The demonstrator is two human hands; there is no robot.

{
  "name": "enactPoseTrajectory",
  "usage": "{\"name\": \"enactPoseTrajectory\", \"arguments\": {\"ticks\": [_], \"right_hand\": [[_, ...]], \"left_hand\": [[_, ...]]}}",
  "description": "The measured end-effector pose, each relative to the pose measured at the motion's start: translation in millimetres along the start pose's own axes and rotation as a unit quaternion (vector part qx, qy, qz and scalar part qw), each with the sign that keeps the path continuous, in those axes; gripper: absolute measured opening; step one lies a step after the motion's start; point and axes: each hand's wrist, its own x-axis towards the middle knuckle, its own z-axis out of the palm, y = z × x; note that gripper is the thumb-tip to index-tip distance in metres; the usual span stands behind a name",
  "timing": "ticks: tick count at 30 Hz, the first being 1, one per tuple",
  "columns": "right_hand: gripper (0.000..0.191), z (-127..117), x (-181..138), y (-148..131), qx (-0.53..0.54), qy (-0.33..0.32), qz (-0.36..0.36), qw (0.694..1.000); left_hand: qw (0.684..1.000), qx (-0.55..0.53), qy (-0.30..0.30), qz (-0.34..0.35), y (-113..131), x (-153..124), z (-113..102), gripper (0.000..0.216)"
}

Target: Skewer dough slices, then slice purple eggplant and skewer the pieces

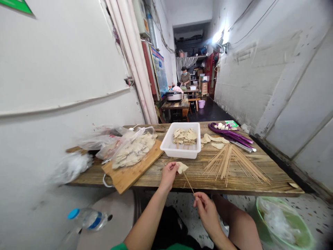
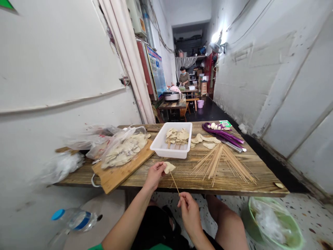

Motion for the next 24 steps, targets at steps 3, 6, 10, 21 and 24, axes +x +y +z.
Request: {"name": "enactPoseTrajectory", "arguments": {"ticks": [3, 6, 10, 21, 24], "right_hand": [[0.029, 0.1, 0.1, -1.0, -0.002, 0.001, -0.001, 1.000], [0.029, 0.5, 0.3, -1.8, 0.002, 0.002, 0.000, 1.000], [0.031, 0.0, -0.1, -0.7, 0.001, 0.007, 0.007, 1.000], [0.031, -6.6, 3.7, -0.6, -0.012, -0.013, 0.014, 1.000], [0.030, -6.1, 4.7, -2.8, -0.012, -0.016, 0.015, 1.000]], "left_hand": [[1.000, 0.013, -0.004, 0.019, -1.8, 0.4, 0.7, 0.034], [0.998, 0.041, -0.008, 0.053, -3.7, 0.5, 1.8, 0.028], [0.990, 0.089, 0.001, 0.107, -8.6, 1.7, 2.4, 0.020], [0.973, 0.152, 0.004, 0.173, -2.7, -3.7, 7.3, 0.011], [0.974, 0.150, 0.008, 0.171, -3.9, -2.6, 7.3, 0.012]]}}
